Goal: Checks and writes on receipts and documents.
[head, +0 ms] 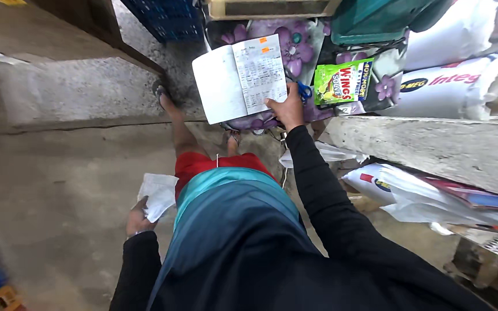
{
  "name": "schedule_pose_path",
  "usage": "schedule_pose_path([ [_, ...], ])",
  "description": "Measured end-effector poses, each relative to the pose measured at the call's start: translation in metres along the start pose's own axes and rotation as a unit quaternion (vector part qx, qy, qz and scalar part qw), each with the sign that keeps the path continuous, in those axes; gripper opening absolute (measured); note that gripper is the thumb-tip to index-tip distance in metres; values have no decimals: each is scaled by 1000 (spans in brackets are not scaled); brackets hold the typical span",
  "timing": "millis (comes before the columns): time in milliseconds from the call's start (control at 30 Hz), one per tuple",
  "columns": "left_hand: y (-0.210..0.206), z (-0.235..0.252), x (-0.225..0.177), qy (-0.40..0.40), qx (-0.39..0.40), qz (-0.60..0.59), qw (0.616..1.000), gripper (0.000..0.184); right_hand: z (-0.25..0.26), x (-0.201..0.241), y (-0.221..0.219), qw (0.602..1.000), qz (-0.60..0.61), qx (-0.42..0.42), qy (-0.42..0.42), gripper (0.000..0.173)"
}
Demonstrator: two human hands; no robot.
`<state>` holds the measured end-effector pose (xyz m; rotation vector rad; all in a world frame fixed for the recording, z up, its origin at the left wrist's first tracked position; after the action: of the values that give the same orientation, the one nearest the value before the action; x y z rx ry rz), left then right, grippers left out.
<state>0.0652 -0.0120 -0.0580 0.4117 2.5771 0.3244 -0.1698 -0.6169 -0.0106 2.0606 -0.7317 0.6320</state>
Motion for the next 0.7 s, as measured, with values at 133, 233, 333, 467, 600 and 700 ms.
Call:
schedule_pose_path([
  [133,-27,19,-6,-10,195,-198,961,28,2,-2,-1,1000,5,3,-3,85],
  [233,-45,2,3,-11,302,-142,943,28,1,-1,-1,1000,-3,-3,0,84],
  [333,-52,-50,-8,20,112,273,955,24,0,2,1,1000,-10,-12,3,83],
  [467,-63,-19,12,40,106,294,949,49,1,1,1,1000,-11,-12,1,83],
  [600,-67,-7,-11,-17,90,416,905,57,1,2,1,1000,-8,-7,-7,84],
  [700,-95,-21,-32,-71,141,444,882,50,1,1,1,1000,-9,-8,-9,84],
])
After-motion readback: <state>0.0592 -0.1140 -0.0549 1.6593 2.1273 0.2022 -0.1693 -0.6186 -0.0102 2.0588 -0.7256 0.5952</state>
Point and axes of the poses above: each hand's wrist, its own z-axis towards the middle knuckle, its own y-axis out of the back of the hand, x = y × z, the point moved 9 cm from there along z, towards the middle knuckle, and after that the axes turned 9 degrees about z, right-handed, at the moved point
